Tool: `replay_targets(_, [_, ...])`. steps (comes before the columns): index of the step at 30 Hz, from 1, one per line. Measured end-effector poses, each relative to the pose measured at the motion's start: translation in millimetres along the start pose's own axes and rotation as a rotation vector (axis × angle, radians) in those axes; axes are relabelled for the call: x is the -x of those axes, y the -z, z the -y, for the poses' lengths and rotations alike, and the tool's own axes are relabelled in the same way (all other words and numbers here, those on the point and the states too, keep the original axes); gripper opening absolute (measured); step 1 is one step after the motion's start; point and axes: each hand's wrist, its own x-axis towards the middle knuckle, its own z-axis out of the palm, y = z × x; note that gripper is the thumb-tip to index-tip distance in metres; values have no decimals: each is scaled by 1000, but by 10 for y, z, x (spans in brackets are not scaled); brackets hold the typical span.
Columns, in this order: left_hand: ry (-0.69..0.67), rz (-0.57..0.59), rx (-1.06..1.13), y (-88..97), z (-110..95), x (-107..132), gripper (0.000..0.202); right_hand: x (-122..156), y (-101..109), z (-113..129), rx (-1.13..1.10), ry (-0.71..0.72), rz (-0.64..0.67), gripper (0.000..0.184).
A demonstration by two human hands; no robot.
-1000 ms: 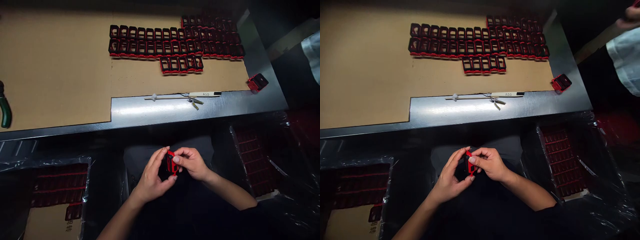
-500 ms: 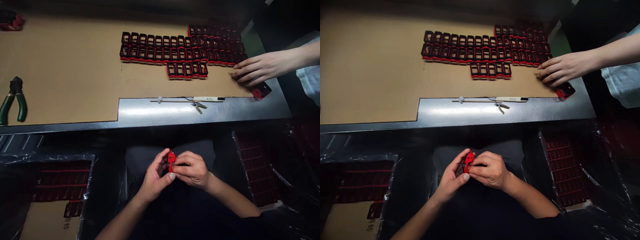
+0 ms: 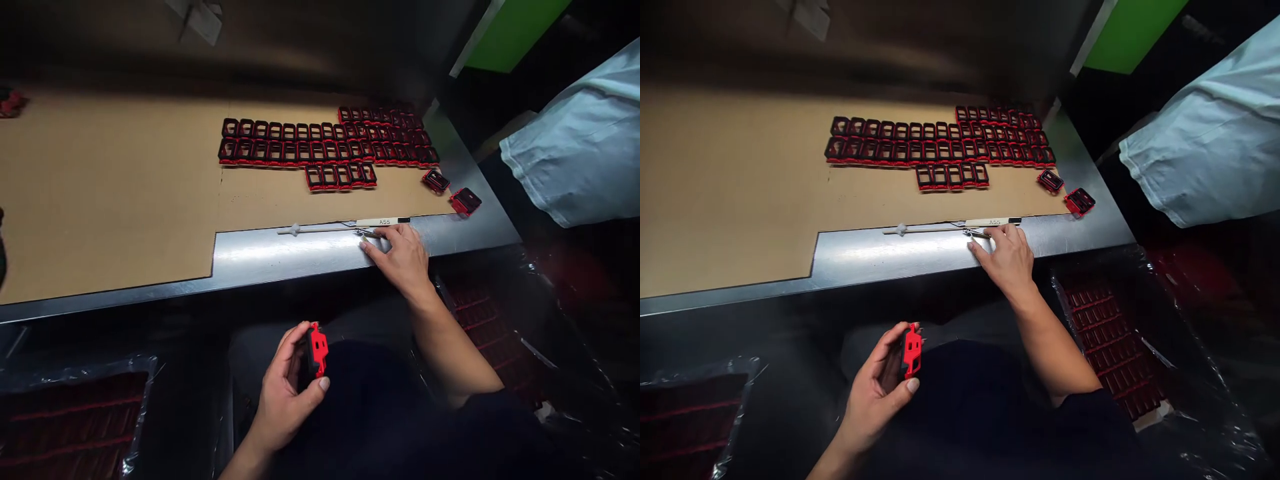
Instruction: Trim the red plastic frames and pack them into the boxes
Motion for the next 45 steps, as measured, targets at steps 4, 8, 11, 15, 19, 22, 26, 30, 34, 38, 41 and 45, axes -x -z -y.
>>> replay_targets(4, [-141,-58,-231,-48,-120,8,65,186,105,44,-164,117,30,21])
replay_targets(8, [-296,-8,-360,-52,-240,-24,70,674,336,107,-532,396,264,23])
replay_targets(11, [-354,76,-406,-57,-266,-74,74,1044,408,170,-692,537,374,27])
replay_targets(15, [-347,112,-351,-89,-235,-123,72,1327,386,258,-809,480,310,14])
replay_targets(19, [-347,118,-289,-100,-205,-135,67,1347,383,299,-848,465,243,4])
replay_targets(22, [-364,112,-262,-92,-194,-122,68,1317,392,318,-866,488,253,5])
replay_targets(26, [-362,85,-249,-79,-183,-101,69,1296,388,347,-880,501,276,5])
replay_targets(30, [-380,73,-252,-76,-177,-94,70,1296,379,367,-879,509,260,3])
replay_targets(34, [-387,72,-266,-76,-169,-94,69,1317,366,363,-886,501,255,4])
replay_targets(38, [-384,84,-254,-57,-156,-102,66,1330,373,339,-876,499,281,8])
replay_targets(41, [-387,110,-262,-20,-159,-119,68,1307,415,325,-856,518,320,9])
replay_targets(45, [-403,165,-319,39,-169,-144,69,1251,489,330,-796,555,393,10])
